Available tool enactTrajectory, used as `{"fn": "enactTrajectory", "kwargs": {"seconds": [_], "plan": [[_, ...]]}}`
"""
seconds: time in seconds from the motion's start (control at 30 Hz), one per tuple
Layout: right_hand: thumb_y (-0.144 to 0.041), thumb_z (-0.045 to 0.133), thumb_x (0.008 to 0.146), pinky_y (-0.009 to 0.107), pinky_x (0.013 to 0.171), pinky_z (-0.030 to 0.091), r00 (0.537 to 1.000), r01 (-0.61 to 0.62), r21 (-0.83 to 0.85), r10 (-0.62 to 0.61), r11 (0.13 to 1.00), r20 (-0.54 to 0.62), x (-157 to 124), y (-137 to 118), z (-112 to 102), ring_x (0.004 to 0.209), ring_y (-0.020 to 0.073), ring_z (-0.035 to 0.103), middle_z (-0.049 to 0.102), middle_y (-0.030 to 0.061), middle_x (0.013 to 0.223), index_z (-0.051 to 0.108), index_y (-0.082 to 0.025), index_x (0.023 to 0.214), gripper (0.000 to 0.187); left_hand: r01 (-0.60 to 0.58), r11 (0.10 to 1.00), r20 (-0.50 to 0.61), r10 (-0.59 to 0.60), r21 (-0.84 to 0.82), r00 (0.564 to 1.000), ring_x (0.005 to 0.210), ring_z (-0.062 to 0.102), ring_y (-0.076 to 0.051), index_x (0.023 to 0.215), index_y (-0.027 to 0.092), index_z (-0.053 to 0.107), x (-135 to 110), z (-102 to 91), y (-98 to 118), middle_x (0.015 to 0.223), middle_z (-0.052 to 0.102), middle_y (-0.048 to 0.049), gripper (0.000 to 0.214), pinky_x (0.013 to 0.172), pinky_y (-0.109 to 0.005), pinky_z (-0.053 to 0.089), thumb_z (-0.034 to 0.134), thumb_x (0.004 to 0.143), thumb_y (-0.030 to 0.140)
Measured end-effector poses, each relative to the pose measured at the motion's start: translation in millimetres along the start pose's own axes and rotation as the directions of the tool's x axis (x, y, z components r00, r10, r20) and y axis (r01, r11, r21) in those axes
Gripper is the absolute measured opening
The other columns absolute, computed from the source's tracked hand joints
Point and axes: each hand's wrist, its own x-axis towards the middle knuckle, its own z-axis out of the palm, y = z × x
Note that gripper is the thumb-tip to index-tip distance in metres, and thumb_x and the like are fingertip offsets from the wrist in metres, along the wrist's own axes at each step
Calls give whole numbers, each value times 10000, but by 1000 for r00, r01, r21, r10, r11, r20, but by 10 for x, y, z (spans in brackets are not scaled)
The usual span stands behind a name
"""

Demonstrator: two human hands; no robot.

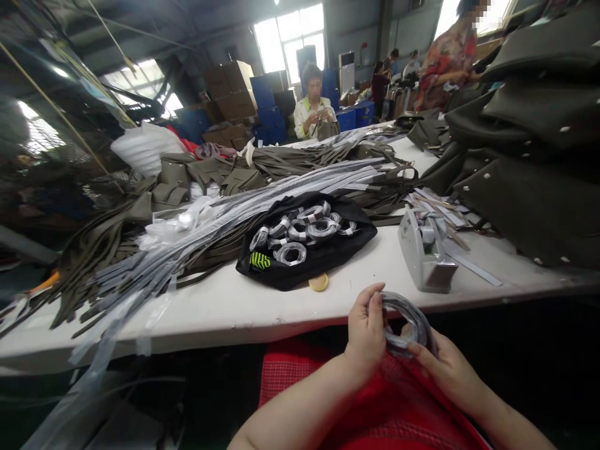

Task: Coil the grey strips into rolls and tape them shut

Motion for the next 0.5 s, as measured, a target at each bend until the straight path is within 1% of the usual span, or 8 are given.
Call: {"fn": "enactTrajectory", "kwargs": {"seconds": [0.07, 0.1, 0.2, 0.27, 0.3, 0.33, 0.4, 0.5], "plan": [[-627, 566, 893, 256, 501, 441, 999, -40, 27, 40, 999, 3, 16, -13, -19, 491, 133, 423, 528, -29, 599, 645, -174, 895, 460, 43, 997, 25, -41, -69, 999, 537, 445, -110, 1211, 164, 600, 11, -21, -32, 650, 523, 38, 543, 524, -221, 389, 517, 926, 618], [-623, 552, 906, 257, 505, 442, 997, -60, 22, 59, 998, 42, 26, -40, -60, 475, 127, 401, 514, -39, 586, 654, -172, 943, 464, 46, 997, 52, -43, -58, 998, 571, 475, -115, 1184, 167, 606, 11, -45, -42, 690, 554, 25, 520, 553, -225, 409, 527, 924, 609], [-557, 573, 922, 314, 739, 529, 958, -74, -74, 91, 995, 272, 42, -157, -257, 637, 182, 564, 626, -3, 703, 682, -181, 1093, 428, 9, 993, 177, -30, 120, 984, 723, 564, -150, 1036, 163, 659, -25, -139, -45, 812, 640, -23, 414, 700, -258, 471, 496, 956, 536], [-527, 602, 909, 338, 860, 520, 893, -62, -162, 127, 985, 433, 20, -206, -386, 828, 238, 635, 700, 27, 851, 723, -198, 1037, 373, -58, 955, 314, -38, 289, 949, 815, 604, -175, 958, 158, 704, -91, -180, -39, 867, 683, -50, 410, 798, -284, 480, 434, 990, 465], [-528, 610, 898, 338, 864, 521, 863, -55, -207, 151, 977, 482, -3, -208, -436, 876, 256, 644, 716, 34, 898, 739, -202, 986, 362, -106, 929, 390, -44, 354, 920, 845, 620, -184, 957, 159, 724, -136, -186, -40, 893, 702, -62, 422, 830, -292, 480, 403, 1002, 429], [-536, 613, 888, 333, 842, 529, 843, -50, -251, 176, 967, 509, -32, -195, -473, 882, 264, 649, 724, 37, 917, 747, -204, 951, 363, -160, 903, 461, -46, 398, 886, 866, 634, -191, 984, 163, 738, -188, -183, -45, 922, 718, -72, 425, 849, -297, 481, 383, 1008, 397], [-538, 615, 876, 317, 781, 539, 835, -43, -328, 215, 944, 508, -108, -137, -510, 838, 255, 653, 728, 36, 900, 753, -208, 949, 365, -256, 861, 560, -40, 439, 828, 899, 653, -203, 1074, 177, 738, -295, -159, -77, 987, 735, -90, 416, 869, -305, 489, 371, 1007, 361], [-465, 607, 874, 305, 770, 532, 850, -4, -411, 220, 911, 479, -231, -51, -482, 823, 234, 646, 727, 32, 894, 750, -211, 992, 315, -314, 820, 607, -51, 479, 793, 892, 656, -211, 1102, 190, 726, -407, -131, -179, 994, 735, -102, 393, 845, -307, 503, 385, 995, 354]]}}
